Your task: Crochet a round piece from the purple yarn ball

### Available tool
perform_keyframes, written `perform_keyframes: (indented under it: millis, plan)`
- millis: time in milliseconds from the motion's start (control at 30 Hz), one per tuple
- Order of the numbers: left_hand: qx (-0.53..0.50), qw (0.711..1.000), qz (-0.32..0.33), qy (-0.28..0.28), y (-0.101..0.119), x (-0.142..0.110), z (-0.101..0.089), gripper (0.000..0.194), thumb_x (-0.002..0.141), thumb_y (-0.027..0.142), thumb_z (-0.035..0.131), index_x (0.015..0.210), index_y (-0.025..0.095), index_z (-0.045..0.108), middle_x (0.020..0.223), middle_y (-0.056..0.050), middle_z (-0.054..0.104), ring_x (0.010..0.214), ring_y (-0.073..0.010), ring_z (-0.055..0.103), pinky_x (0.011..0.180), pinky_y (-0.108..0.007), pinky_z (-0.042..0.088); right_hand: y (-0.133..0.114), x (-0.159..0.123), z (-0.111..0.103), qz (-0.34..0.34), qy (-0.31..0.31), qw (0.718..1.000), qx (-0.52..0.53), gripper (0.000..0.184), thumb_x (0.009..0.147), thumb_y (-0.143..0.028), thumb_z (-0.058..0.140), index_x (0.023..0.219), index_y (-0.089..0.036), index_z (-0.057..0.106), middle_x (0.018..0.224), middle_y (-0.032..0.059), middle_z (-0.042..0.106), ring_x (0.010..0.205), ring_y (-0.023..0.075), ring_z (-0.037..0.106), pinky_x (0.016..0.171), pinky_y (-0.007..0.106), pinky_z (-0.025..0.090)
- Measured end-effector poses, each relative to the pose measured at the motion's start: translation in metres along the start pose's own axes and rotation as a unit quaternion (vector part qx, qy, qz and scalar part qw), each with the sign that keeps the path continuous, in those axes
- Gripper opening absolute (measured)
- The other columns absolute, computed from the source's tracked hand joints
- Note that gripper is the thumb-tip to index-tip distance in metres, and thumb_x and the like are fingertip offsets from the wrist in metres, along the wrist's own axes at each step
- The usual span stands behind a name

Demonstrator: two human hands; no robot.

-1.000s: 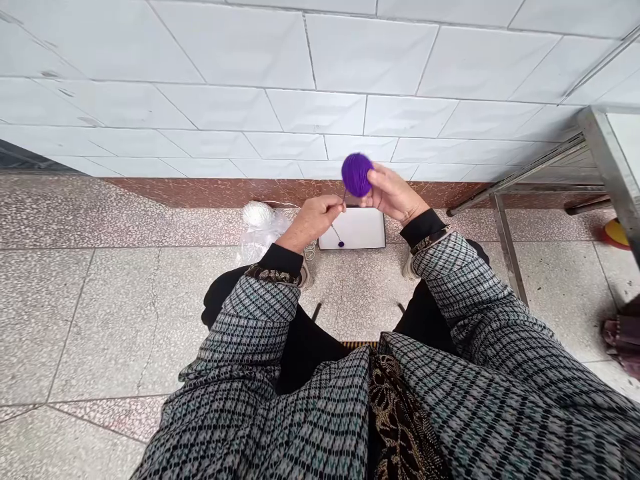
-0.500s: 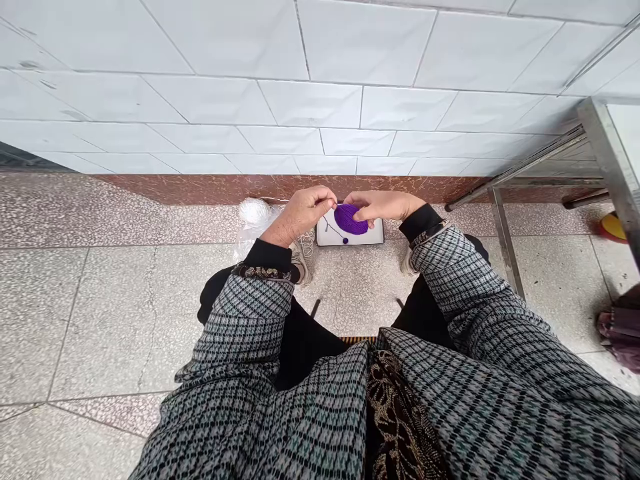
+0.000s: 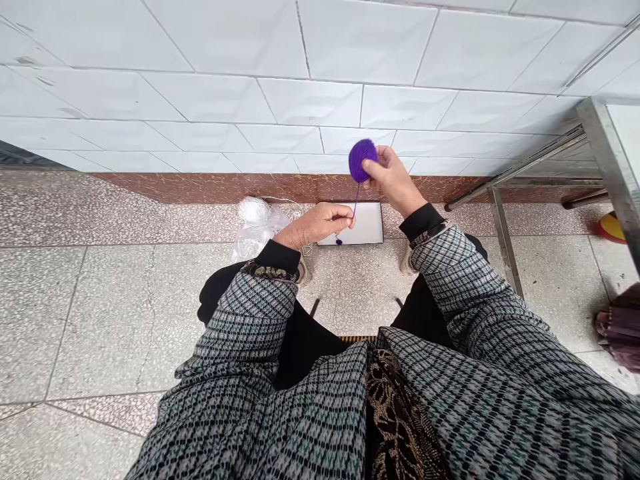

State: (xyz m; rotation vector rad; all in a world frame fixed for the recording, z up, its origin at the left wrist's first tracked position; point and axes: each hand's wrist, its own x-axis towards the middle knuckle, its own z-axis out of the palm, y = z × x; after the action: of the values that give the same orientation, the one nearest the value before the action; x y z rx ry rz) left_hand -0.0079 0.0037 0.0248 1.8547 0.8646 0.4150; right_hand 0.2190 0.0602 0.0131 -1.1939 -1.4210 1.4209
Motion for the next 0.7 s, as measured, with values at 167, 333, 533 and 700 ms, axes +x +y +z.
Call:
perform_keyframes:
  millis: [167,333,533,700]
  plan:
    - [0.000,1.000,0.001,0.027,0.001,-0.005,-0.008,0.018,0.091,0.029,0.059,0.077,0.021,0.068,0.072,0.000,0.064,0.066,-0.0141,0.055,0.070,-0.029,0.047,-0.010,-0.011,0.009,0.139,-0.072,0.970,-0.188,0.038,0.092,-0.017,0.088,0.107,-0.022,0.053,0.094,0.0033,0.065,0.069,0.0147,0.061,0.058,0.026,0.052]
    - [0.013,0.993,-0.005,0.118,-0.006,-0.008,-0.018,0.017,0.086,0.029,0.059,0.072,0.021,0.066,0.067,0.001,0.058,0.063,-0.0153,0.051,0.066,-0.030,0.042,-0.021,-0.020,0.002,0.165,-0.272,0.932,-0.172,0.030,0.089,-0.015,0.086,0.107,-0.019,0.063,0.090,0.0029,0.069,0.065,0.0143,0.061,0.057,0.025,0.052]
    - [0.017,0.987,-0.023,0.161,-0.009,-0.004,-0.021,0.018,0.084,0.028,0.057,0.067,0.022,0.058,0.062,0.002,0.054,0.063,-0.0161,0.050,0.067,-0.032,0.041,-0.012,-0.020,-0.007,0.055,-0.362,0.930,0.035,0.053,0.085,-0.042,0.097,0.119,-0.020,0.064,0.108,0.0042,0.071,0.089,0.0154,0.069,0.072,0.023,0.060]
    - [-0.009,0.990,-0.020,0.143,-0.008,0.002,-0.013,0.021,0.085,0.021,0.055,0.064,0.022,0.054,0.062,0.001,0.057,0.064,-0.0156,0.054,0.071,-0.031,0.047,-0.023,-0.023,-0.003,0.013,-0.192,0.974,0.117,0.079,0.084,-0.070,0.095,0.135,-0.022,0.058,0.105,0.0032,0.066,0.090,0.0166,0.068,0.068,0.024,0.058]
